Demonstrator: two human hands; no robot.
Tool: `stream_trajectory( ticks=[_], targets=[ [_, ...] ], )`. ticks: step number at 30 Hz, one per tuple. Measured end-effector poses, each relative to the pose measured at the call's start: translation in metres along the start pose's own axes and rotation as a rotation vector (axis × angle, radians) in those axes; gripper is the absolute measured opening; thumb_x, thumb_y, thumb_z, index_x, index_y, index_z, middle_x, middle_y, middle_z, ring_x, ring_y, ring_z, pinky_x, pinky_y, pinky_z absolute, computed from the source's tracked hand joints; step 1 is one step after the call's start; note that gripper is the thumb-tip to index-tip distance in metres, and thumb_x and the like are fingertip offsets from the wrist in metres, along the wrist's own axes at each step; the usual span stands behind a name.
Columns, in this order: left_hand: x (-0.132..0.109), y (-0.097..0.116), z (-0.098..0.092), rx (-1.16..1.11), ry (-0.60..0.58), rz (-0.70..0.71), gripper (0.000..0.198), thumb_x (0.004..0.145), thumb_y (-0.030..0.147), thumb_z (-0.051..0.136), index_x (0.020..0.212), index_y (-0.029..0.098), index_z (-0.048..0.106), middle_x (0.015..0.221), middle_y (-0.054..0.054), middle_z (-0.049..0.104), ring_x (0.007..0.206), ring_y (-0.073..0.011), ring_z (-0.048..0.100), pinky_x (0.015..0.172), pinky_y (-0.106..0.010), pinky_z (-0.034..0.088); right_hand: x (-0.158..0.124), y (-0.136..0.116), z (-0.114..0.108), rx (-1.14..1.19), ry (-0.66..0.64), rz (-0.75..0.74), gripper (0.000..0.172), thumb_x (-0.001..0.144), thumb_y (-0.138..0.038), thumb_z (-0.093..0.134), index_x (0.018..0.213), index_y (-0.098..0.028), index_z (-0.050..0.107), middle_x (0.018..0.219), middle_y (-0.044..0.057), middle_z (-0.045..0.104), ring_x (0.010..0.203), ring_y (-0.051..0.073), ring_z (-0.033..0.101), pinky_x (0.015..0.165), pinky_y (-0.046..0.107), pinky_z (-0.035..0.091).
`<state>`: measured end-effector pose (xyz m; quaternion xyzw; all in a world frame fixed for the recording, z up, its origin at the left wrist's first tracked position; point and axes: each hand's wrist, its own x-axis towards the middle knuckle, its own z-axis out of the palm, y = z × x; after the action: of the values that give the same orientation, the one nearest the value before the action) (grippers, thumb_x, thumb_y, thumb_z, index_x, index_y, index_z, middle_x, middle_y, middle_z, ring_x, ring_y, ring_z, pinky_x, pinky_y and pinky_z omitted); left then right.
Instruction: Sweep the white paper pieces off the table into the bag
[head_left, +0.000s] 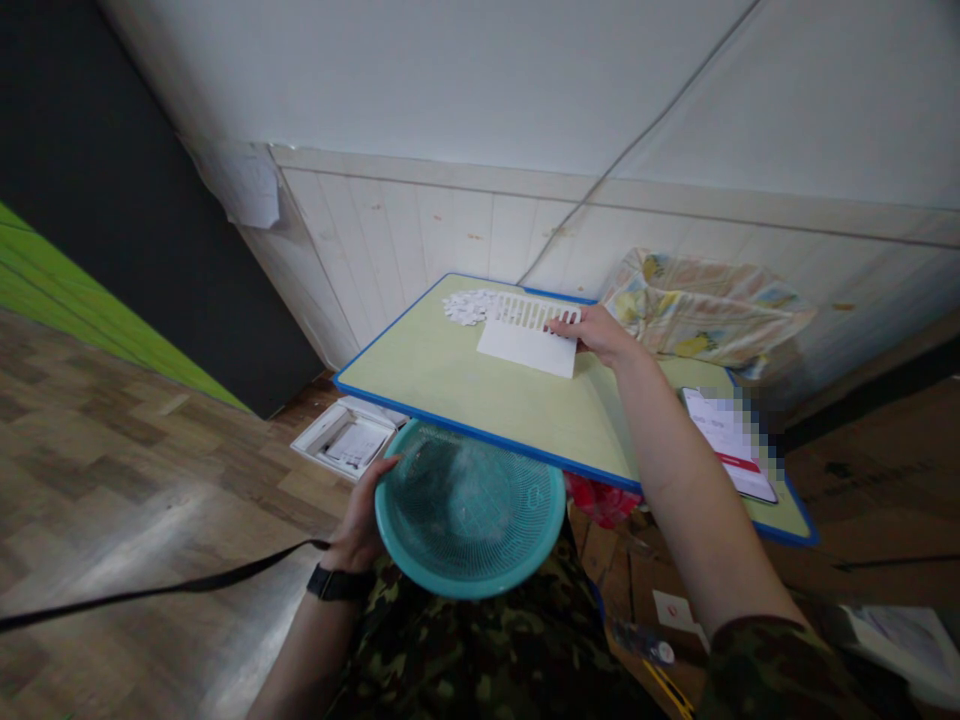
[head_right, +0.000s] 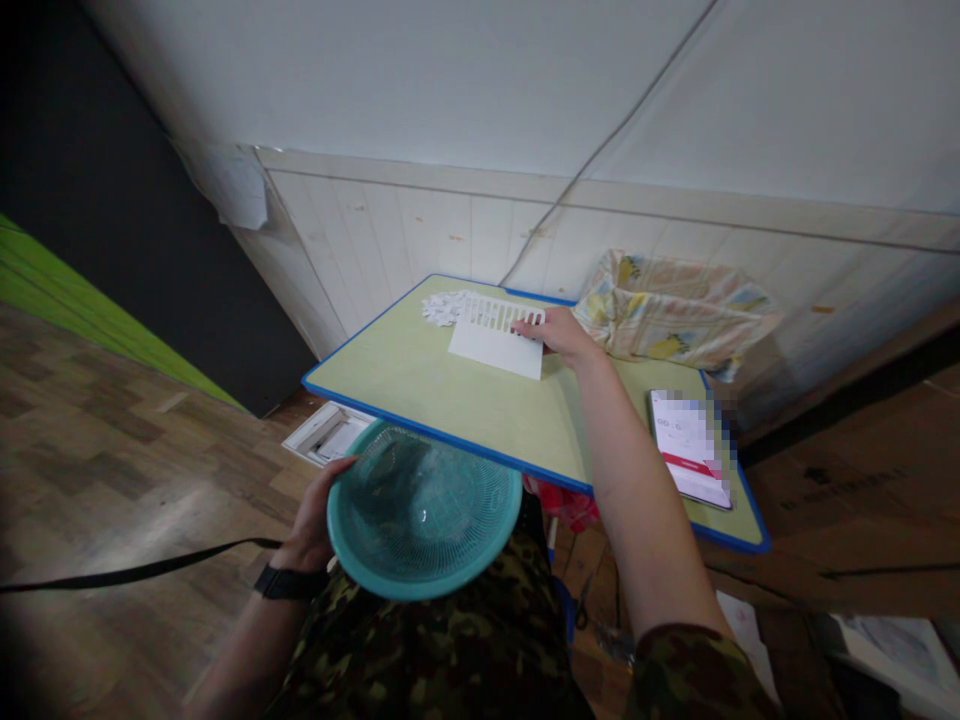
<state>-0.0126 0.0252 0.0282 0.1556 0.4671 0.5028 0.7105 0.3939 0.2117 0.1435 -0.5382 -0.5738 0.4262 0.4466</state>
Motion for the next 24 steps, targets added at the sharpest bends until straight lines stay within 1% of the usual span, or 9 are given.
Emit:
stream_trajectory(
  ticks=[5, 8, 10, 15, 18, 21, 24],
  targets=[
    [0.0, 0.001, -0.001, 0.0, -0.01, -0.014, 0.022, 0.088, 0.029, 0.077, 0.106, 0.018, 0.084, 0.082, -0.011, 0.085, 0.08, -0.0331, 0.082, 0.082, -0.044, 0.067, -0.003, -0.001, -0.011, -0.025, -0.045, 0.046, 0.057, 0.049, -0.049, 0.106, 0.092, -0.017, 0.085, 0.094, 0.008, 0.085, 0.078, 0.024, 0.075, 0.066, 0.034, 0.062],
    [0.0, 0.002, -0.001, 0.006, -0.023, -0.019, 0.02, 0.088, 0.029, 0.077, 0.103, 0.018, 0.084, 0.081, -0.01, 0.085, 0.075, -0.0307, 0.081, 0.079, -0.042, 0.067, -0.006, -0.006, -0.014, -0.05, -0.1, 0.073, 0.053, 0.049, -0.048, 0.106, 0.085, -0.016, 0.084, 0.086, 0.008, 0.084, 0.07, 0.022, 0.072, 0.06, 0.03, 0.057],
    [0.0, 0.001, -0.003, 0.011, -0.033, -0.022, 0.021, 0.088, 0.031, 0.077, 0.103, 0.017, 0.083, 0.079, -0.009, 0.085, 0.071, -0.0291, 0.08, 0.077, -0.041, 0.067, -0.008, -0.009, -0.013, -0.062, -0.146, 0.086, 0.052, 0.049, -0.048, 0.106, 0.083, -0.016, 0.084, 0.084, 0.008, 0.083, 0.069, 0.021, 0.071, 0.058, 0.029, 0.055],
    [0.002, -0.001, -0.005, 0.007, -0.035, -0.036, 0.022, 0.089, 0.033, 0.077, 0.103, 0.017, 0.083, 0.079, -0.01, 0.084, 0.07, -0.0287, 0.079, 0.078, -0.043, 0.067, -0.013, -0.014, -0.01, -0.062, -0.256, 0.099, 0.053, 0.05, -0.051, 0.106, 0.083, -0.015, 0.085, 0.085, 0.009, 0.083, 0.069, 0.02, 0.072, 0.058, 0.027, 0.054],
    [0.003, -0.001, -0.005, -0.013, -0.028, -0.034, 0.017, 0.089, 0.031, 0.077, 0.098, 0.017, 0.082, 0.078, -0.01, 0.084, 0.067, -0.0273, 0.078, 0.074, -0.04, 0.066, -0.013, -0.016, -0.014, -0.028, -0.252, 0.086, 0.053, 0.05, -0.051, 0.107, 0.084, -0.016, 0.086, 0.085, 0.008, 0.083, 0.071, 0.02, 0.072, 0.061, 0.028, 0.056],
    [0.002, 0.0, -0.005, -0.018, -0.035, -0.042, 0.015, 0.09, 0.03, 0.077, 0.096, 0.018, 0.083, 0.077, -0.01, 0.084, 0.065, -0.0272, 0.077, 0.072, -0.04, 0.065, -0.014, -0.017, -0.018, -0.042, -0.245, 0.101, 0.053, 0.047, -0.05, 0.108, 0.083, -0.017, 0.086, 0.084, 0.008, 0.083, 0.072, 0.021, 0.074, 0.065, 0.031, 0.059],
    [0.0, 0.002, -0.002, -0.012, -0.035, -0.042, 0.015, 0.09, 0.03, 0.076, 0.095, 0.017, 0.083, 0.075, -0.01, 0.083, 0.065, -0.0272, 0.077, 0.072, -0.04, 0.065, -0.015, -0.017, -0.017, -0.071, -0.282, 0.135, 0.054, 0.045, -0.049, 0.108, 0.082, -0.017, 0.085, 0.084, 0.007, 0.083, 0.072, 0.021, 0.074, 0.064, 0.031, 0.059]
  ],
)
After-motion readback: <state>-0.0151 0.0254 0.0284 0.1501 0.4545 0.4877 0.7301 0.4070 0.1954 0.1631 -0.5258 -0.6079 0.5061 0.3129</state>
